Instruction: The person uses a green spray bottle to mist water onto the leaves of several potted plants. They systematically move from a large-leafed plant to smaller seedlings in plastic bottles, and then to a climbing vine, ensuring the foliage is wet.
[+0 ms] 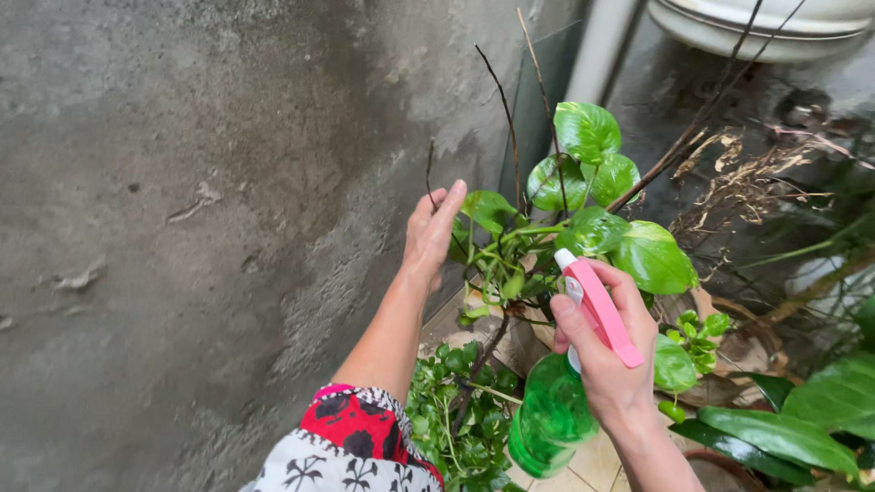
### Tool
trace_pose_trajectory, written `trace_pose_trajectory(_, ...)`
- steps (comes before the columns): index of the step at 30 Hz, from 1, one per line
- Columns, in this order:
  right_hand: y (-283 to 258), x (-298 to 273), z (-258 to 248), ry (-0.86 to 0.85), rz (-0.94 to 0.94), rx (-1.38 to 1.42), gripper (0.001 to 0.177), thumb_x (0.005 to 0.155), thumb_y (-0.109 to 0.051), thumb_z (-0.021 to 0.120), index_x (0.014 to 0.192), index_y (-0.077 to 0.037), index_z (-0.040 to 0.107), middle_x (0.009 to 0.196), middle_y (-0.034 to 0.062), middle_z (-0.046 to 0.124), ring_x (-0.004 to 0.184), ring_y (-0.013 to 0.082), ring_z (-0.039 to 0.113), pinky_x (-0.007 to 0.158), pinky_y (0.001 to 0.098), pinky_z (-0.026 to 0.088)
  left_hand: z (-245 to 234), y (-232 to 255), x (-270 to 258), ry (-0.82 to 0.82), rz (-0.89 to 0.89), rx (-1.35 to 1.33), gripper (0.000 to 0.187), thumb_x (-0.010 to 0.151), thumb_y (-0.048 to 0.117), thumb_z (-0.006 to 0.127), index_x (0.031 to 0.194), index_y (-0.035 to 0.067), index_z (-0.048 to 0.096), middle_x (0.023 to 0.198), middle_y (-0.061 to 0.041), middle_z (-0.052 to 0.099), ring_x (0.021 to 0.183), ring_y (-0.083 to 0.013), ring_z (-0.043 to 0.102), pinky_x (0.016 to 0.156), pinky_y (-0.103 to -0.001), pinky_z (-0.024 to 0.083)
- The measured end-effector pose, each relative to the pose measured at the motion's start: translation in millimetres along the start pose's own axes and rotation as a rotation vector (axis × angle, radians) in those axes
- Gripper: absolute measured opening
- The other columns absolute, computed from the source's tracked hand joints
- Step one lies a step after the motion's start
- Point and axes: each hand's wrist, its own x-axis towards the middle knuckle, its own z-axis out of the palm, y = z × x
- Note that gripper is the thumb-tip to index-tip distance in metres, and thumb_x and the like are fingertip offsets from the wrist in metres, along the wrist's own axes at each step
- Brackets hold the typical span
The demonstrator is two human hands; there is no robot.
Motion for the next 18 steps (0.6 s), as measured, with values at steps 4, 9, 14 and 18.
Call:
trace_pose_trajectory(4,-16,-14,36,0.026,0.029,0.009,0.063,0.084,-0.014,0.07,0.141,-0.002,0.044,0.098,0.007,0.07,0.079,0.0128,0.074,0.072,0.0272,0.06,-11,1,5,-0.159,-0.046,-0.06,0.081,0.083,0.053,0.072,0.146,0.006,0.05,0.147,-0.013,0.055,0.135,-0.024,0.05,0.107,-0.039,0.036)
trace_pose_trajectory(9,-17,-37,75,0.232,0.005,-0.047,0.055,0.092,-0.014,0.069,0.14,0.002,0.051,0.092,0.012,0.067,0.071,0.0153,0.066,0.063,0.0289,0.056,-25,-6,12,-0.245,0.278,0.061,0.067,0.083,0.037,0.078,0.138,0.002,0.061,0.135,-0.015,0.066,0.126,-0.0214,0.06,0.106,-0.035,0.045)
trace_pose_trajectory(14,-37,-36,107,0.315,0.029,-0.03,0.05,0.092,-0.017,0.069,0.136,0.003,0.054,0.094,0.0077,0.065,0.069,0.0139,0.063,0.058,0.0294,0.055,-11,-9,18,-0.483,0.297,-0.251,0.046,0.088,0.021,0.077,0.126,-0.003,0.067,0.112,-0.012,0.075,0.102,-0.0153,0.07,0.092,-0.03,0.056)
trace_pose_trajectory(18,-68,-24,130,0.3,-0.063,-0.106,0.053,0.09,-0.02,0.066,0.136,0.0,0.049,0.093,0.0041,0.069,0.075,0.0125,0.069,0.067,0.0244,0.055,-5,12,17,-0.521,0.342,-0.299,0.036,0.09,0.018,0.075,0.117,-0.004,0.071,0.105,-0.007,0.076,0.094,-0.0105,0.071,0.086,-0.025,0.057)
